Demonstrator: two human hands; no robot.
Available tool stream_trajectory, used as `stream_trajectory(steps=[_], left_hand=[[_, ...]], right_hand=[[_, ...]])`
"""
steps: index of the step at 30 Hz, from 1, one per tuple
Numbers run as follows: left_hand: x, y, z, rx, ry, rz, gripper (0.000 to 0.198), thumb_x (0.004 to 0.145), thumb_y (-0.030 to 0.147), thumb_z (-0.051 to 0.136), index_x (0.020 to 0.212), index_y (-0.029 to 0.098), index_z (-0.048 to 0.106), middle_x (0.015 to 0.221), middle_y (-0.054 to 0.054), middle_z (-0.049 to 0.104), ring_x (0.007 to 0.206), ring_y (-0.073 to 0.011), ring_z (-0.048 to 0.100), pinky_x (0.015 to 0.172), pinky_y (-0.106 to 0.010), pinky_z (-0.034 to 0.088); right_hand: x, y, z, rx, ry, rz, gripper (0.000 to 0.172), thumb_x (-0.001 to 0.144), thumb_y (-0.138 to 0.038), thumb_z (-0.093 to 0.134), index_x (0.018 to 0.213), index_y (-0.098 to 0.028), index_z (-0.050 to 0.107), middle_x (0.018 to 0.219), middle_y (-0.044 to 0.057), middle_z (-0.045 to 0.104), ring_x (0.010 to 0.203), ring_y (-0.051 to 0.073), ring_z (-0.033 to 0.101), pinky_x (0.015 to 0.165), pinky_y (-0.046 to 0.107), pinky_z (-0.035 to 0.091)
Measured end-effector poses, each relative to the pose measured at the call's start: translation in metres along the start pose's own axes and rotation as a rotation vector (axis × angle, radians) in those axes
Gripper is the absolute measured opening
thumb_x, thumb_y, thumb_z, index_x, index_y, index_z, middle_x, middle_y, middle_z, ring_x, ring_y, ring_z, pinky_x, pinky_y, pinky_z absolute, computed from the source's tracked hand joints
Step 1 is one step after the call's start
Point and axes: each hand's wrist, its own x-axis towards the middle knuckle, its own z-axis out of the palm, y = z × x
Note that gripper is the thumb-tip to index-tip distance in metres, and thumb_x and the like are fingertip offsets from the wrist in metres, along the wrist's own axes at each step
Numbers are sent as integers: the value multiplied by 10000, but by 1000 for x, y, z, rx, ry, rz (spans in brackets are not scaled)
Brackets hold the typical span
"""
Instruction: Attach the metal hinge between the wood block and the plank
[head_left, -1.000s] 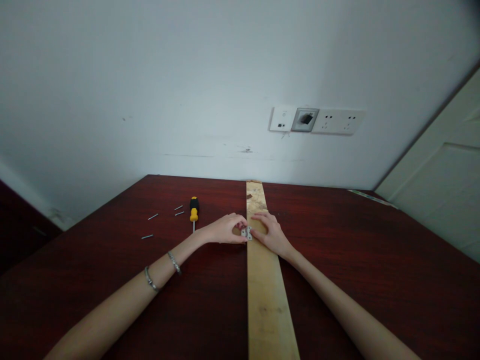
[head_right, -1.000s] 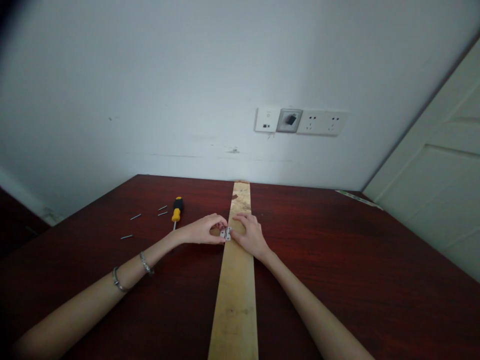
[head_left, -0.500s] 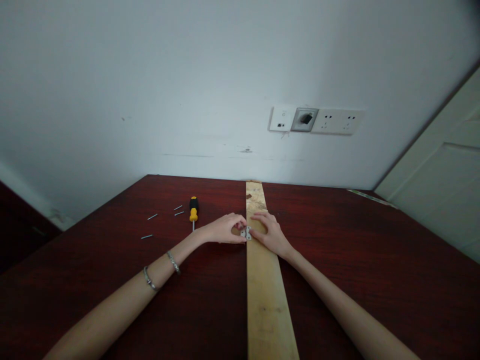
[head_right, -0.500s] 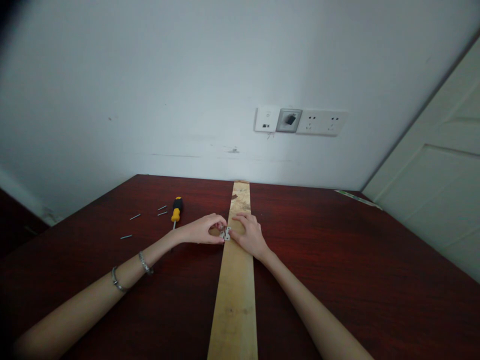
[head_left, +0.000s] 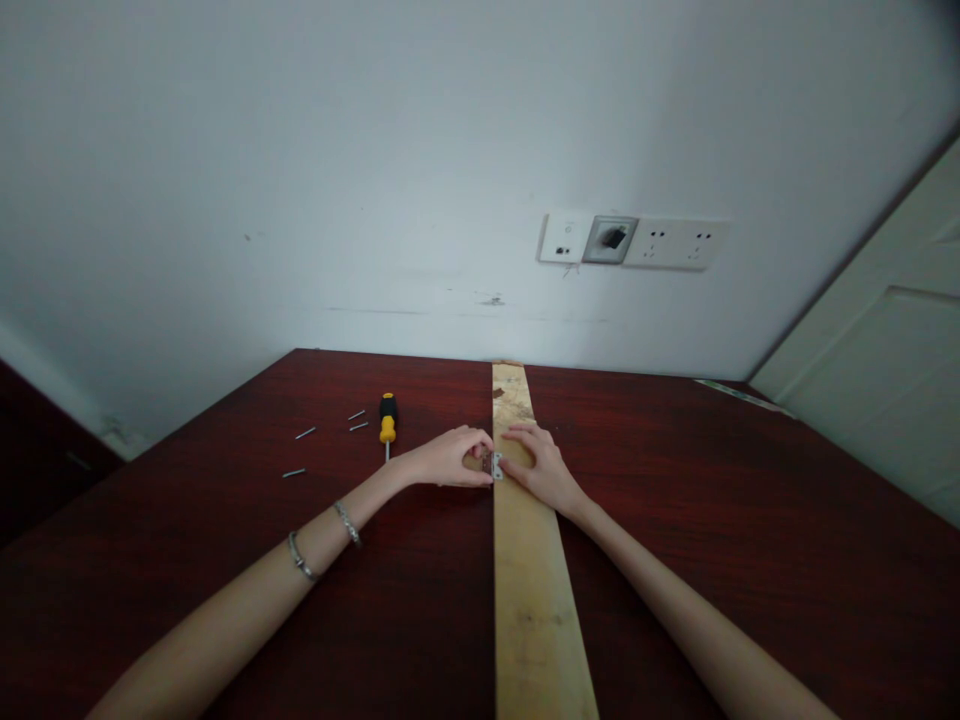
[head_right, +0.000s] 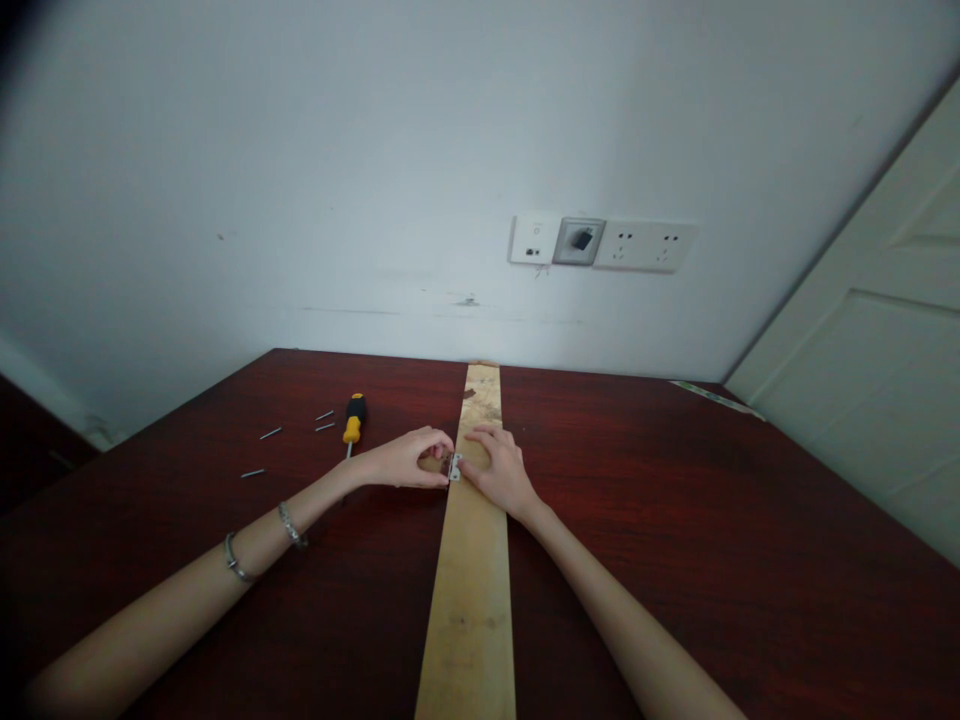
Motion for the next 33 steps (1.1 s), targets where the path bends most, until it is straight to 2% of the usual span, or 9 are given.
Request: stream_trajectory(steps=[14,19,22,29,33], left_hand=[[0,1,0,-1,-24,-6,428,728,379,723,1053,166,544,959,-35,544,903,-154,489,826,-271,415],[-1,-3,-2,40,-11,7,561,681,438,760,1114,171,523,1093,-69,489,1055,-203,436,939,-331,407],[-1,-8,-3,84,-32,-13,661,630,514,779,1124,166,512,1110,-77,490,1052,-220,423,937,-352,403],[0,-11,-3,146,-92,-34,675,657,536,753,1159,141,535,1121,-93,496,1060,-239,420,956,-368,382],[0,-10,-4,125,-87,-29,659,657,517,758,1162,148,553,1118,-89,498,1060,-234,426,944,-353,386]], right_hand=[[-1,1,1,6,6,0,318,772,-340,656,1076,-247,657,1219,79,608,1165,279,527,992,496,423],[-1,1,1,5,12,-2,314,770,-336,656,1072,-248,659,1216,81,610,1165,282,528,990,498,422],[-1,0,1,4,13,-5,303,770,-339,655,1063,-258,661,1214,75,612,1164,284,530,989,502,421],[-2,1,0,1,9,-5,316,776,-353,655,1072,-242,660,1222,84,609,1168,283,526,993,500,422],[-1,1,1,0,11,-12,304,778,-350,651,1065,-252,662,1214,77,613,1163,280,534,989,494,428]])
